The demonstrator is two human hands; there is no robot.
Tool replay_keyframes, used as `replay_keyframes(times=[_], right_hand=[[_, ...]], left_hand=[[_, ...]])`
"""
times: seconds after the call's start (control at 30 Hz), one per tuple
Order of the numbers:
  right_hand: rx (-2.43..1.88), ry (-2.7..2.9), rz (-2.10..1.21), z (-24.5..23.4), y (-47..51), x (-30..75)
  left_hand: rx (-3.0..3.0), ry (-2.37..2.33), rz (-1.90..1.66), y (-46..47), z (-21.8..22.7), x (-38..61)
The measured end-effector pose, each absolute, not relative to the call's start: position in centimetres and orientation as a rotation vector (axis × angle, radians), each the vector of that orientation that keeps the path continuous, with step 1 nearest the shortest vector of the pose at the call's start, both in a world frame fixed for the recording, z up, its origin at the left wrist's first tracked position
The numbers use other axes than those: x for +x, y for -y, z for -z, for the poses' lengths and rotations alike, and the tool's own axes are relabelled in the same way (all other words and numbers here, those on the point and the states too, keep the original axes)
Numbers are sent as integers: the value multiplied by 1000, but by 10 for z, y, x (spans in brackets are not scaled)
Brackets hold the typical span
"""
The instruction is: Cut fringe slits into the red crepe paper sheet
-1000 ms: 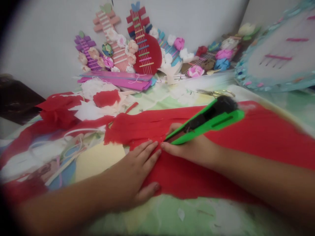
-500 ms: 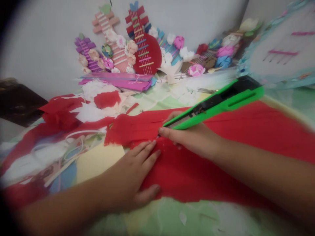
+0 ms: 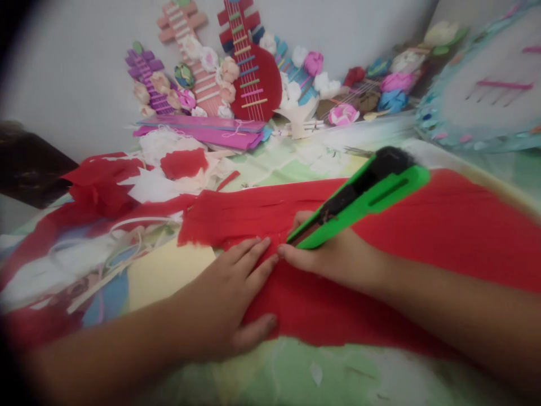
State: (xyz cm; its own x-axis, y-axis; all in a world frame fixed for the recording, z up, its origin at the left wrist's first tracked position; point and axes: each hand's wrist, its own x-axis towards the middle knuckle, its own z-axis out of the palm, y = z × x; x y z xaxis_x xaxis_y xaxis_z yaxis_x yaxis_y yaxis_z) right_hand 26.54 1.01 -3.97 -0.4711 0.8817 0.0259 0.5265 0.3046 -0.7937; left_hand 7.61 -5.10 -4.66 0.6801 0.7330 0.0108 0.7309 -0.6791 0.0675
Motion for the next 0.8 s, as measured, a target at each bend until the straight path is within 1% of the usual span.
replay_keyframes(times=[0.2,0.47,0.8], right_hand=[[-1264,2101,-880,52,-6,268],[-1276,2176,-945,50,-8,270],[-1291,2230,-923,48,-9,268]], left_hand=[[2894,-1221,-40,51,47,75],[2850,-1222,-126,51,47,74],[2845,-1220,-115,52,46,74]])
